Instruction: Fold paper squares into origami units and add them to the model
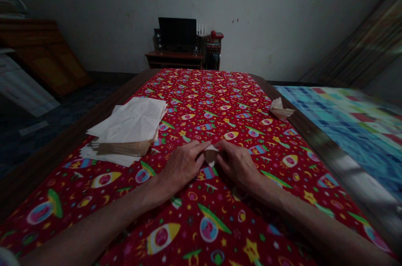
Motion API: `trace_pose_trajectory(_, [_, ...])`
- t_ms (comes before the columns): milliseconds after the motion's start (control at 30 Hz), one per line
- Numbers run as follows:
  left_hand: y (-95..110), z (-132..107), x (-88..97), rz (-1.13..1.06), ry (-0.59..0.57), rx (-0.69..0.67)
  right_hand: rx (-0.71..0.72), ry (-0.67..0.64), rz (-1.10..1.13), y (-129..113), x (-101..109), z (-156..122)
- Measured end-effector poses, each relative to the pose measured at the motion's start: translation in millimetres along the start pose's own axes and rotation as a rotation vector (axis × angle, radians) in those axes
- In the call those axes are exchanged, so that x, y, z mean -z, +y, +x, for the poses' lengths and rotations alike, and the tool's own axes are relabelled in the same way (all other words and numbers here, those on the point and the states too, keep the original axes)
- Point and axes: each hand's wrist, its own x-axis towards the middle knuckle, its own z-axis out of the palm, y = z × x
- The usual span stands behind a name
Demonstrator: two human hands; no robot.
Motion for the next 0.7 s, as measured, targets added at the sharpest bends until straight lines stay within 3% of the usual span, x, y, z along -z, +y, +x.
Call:
trace_pose_trajectory(267, [-4, -1, 3.2, 0.000, -0.035, -0.172, 0.175, 0.032, -0.391, -1, 4, -5])
trace_pose_trajectory(500, [-2, -3, 6.8, 0.168, -0.133, -0.284, 0.251, -0.088, -0.500, -4, 14, -9])
trace_pose_trajectory(700, [-6, -5, 4.6, 0.131, -0.119, -0.287, 0.232, -0.055, -0.448, -2, 12, -10])
